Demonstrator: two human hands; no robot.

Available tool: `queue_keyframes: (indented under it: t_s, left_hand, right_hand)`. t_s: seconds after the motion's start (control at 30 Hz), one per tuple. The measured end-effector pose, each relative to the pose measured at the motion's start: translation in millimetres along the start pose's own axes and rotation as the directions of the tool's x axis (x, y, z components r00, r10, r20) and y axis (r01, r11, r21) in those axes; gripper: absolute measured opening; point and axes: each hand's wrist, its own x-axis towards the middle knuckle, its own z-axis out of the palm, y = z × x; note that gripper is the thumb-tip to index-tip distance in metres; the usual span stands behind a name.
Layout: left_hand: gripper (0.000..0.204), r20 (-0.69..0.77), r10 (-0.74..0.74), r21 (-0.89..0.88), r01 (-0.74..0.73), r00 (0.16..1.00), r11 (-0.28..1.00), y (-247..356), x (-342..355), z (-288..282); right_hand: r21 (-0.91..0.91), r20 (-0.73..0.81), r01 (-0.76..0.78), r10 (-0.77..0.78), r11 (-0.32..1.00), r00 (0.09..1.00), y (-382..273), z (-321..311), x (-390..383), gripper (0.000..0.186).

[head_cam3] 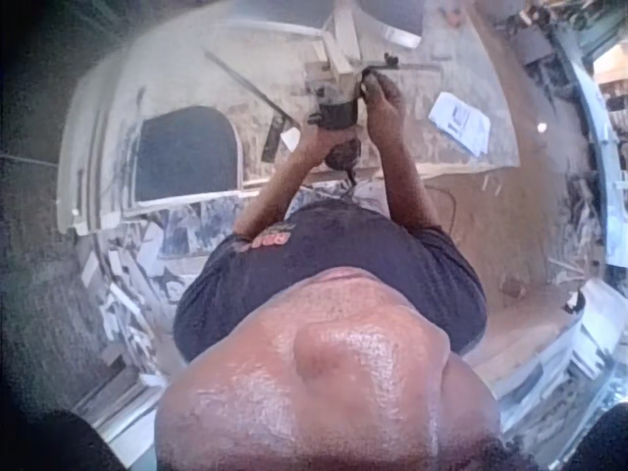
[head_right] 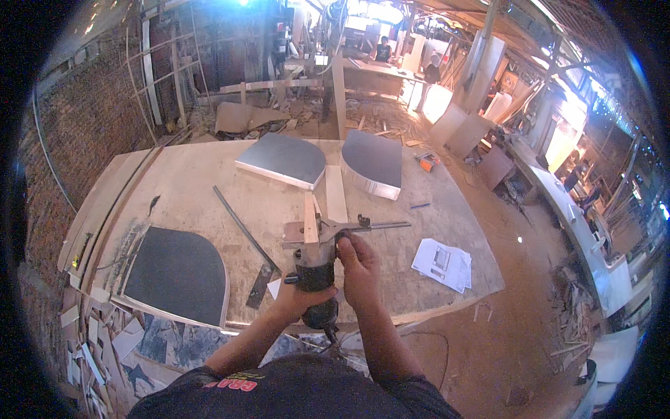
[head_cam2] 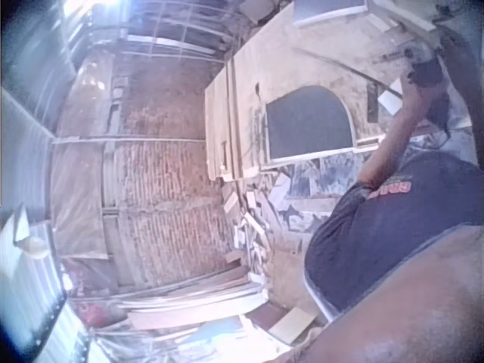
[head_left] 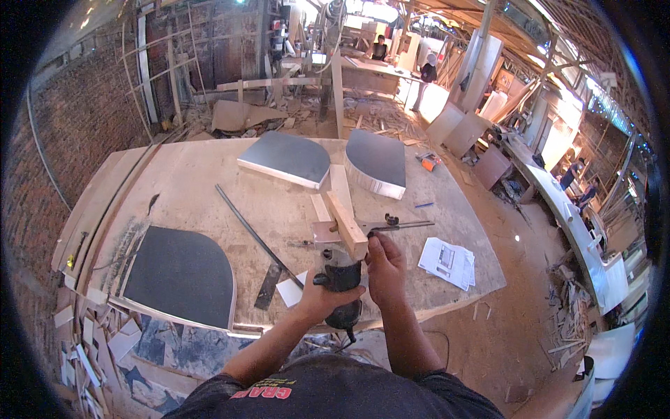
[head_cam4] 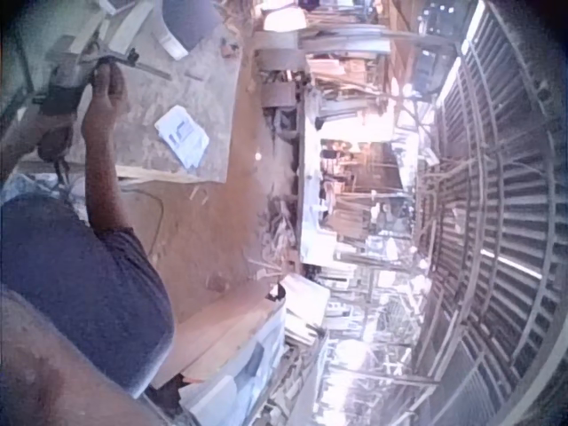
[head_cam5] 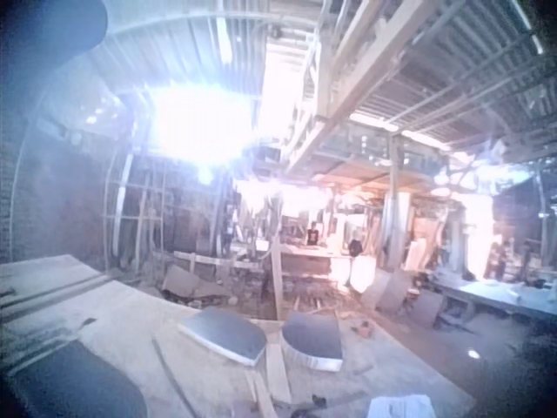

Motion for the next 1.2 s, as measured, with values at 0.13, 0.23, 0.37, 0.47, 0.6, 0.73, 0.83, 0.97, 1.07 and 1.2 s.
queue_keyframes:
  t_s: [0.13, 0.23, 0.37, 0.47, 0.6, 0.73, 0.83, 0.97, 1.07, 1.2]
  left_hand:
    - [0.051, -0.024, 0.062, 0.061, -0.061, 0.998, 0.996, -4, 1, 5]
    - [0.06, -0.029, 0.111, 0.005, -0.111, 0.993, 0.994, -4, 0, 8]
    - [0.058, -0.068, 0.167, 0.073, -0.161, 0.984, 0.984, 0, 4, 8]
    - [0.057, -0.05, 0.178, 0.118, -0.171, 0.983, 0.978, -3, 8, 3]
    - [0.055, -0.02, 0.125, 0.113, -0.122, 0.992, 0.986, -4, 5, -4]
    - [0.056, -0.005, 0.052, 0.032, -0.052, 0.999, 0.998, 0, 2, -1]
    - [0.058, 0.004, 0.07, 0.078, -0.07, 0.998, 0.994, 0, 5, 2]
    - [0.062, 0.021, 0.084, 0.089, -0.086, 0.996, 0.992, -13, 7, 4]
    - [0.066, -0.029, 0.203, 0.158, -0.196, 0.979, 0.968, -15, 8, 8]
    - [0.065, -0.022, 0.231, 0.098, -0.227, 0.973, 0.969, -6, 8, 8]
  right_hand:
    - [-0.042, -0.01, 0.065, -0.066, 0.997, 0.998, 9, -9, 3, 0.02]
    - [0.062, -0.104, 0.033, -0.026, 0.998, 0.994, 6, 3, -2, 0.022]
    - [0.209, -0.089, -0.007, 0.027, 0.978, 0.996, -2, 11, -7, 0.024]
    - [0.106, -0.092, 0.001, 0.009, 0.994, 0.996, 0, 7, -8, 0.024]
    - [0.174, 0.019, -0.013, 0.01, 0.985, 1.0, 7, -7, 0, 0.023]
    - [0.178, 0.072, 0.008, -0.021, 0.984, 0.997, 8, -6, 4, 0.024]
    - [0.142, 0.052, 0.065, -0.073, 0.988, 0.996, 12, -9, 3, 0.026]
    - [0.072, -0.071, 0.124, -0.119, 0.99, 0.99, 6, 0, -8, 0.024]
    - [0.046, -0.081, 0.165, -0.16, 0.985, 0.984, 7, -3, -14, 0.028]
    - [-0.526, 0.097, 0.487, -0.52, 0.697, 0.849, 42, -48, -6, 0.028]
